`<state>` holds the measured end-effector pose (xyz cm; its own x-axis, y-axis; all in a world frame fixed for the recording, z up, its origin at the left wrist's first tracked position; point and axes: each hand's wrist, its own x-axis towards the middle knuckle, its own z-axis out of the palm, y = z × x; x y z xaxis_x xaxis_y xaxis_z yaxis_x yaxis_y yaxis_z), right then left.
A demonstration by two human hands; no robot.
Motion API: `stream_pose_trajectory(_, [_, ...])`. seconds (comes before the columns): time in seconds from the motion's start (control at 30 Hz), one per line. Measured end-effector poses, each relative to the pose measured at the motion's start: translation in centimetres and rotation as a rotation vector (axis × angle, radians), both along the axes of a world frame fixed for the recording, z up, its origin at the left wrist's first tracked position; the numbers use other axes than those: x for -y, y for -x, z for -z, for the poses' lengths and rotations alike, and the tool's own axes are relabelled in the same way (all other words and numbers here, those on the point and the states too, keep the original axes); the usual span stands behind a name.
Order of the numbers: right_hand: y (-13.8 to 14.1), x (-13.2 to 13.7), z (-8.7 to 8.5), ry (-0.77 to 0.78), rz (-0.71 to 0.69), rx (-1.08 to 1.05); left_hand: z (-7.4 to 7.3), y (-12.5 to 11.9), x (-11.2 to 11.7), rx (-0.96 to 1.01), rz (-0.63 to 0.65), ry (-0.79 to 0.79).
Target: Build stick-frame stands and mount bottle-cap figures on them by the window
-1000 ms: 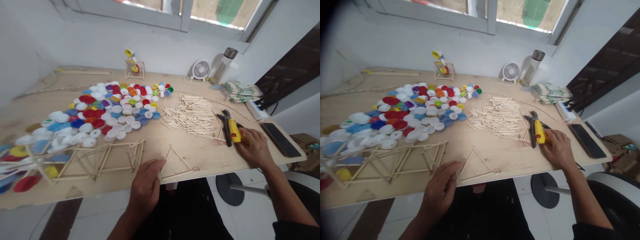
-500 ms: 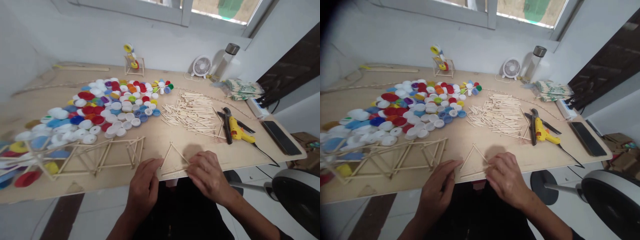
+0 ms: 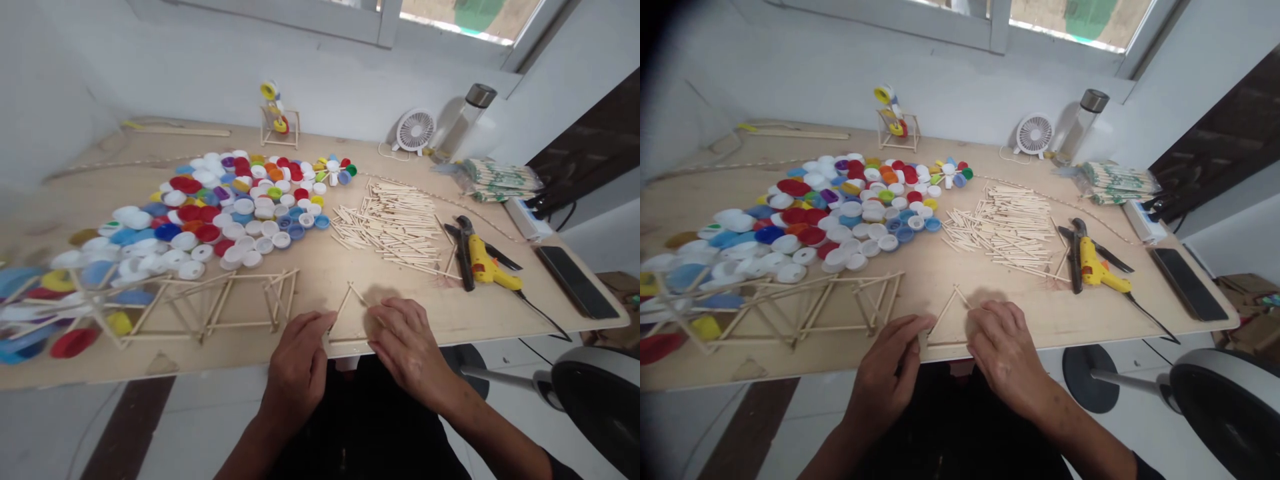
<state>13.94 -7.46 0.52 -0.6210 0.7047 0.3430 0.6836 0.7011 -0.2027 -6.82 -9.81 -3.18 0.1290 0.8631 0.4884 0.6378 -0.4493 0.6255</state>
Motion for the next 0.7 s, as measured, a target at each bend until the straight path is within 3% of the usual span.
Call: stream_pose_trajectory(0.7, [0.76, -0.98, -0.54, -0.006, 0.039, -0.006, 0.14, 0.03, 0.03, 0.010, 0.010, 0.014])
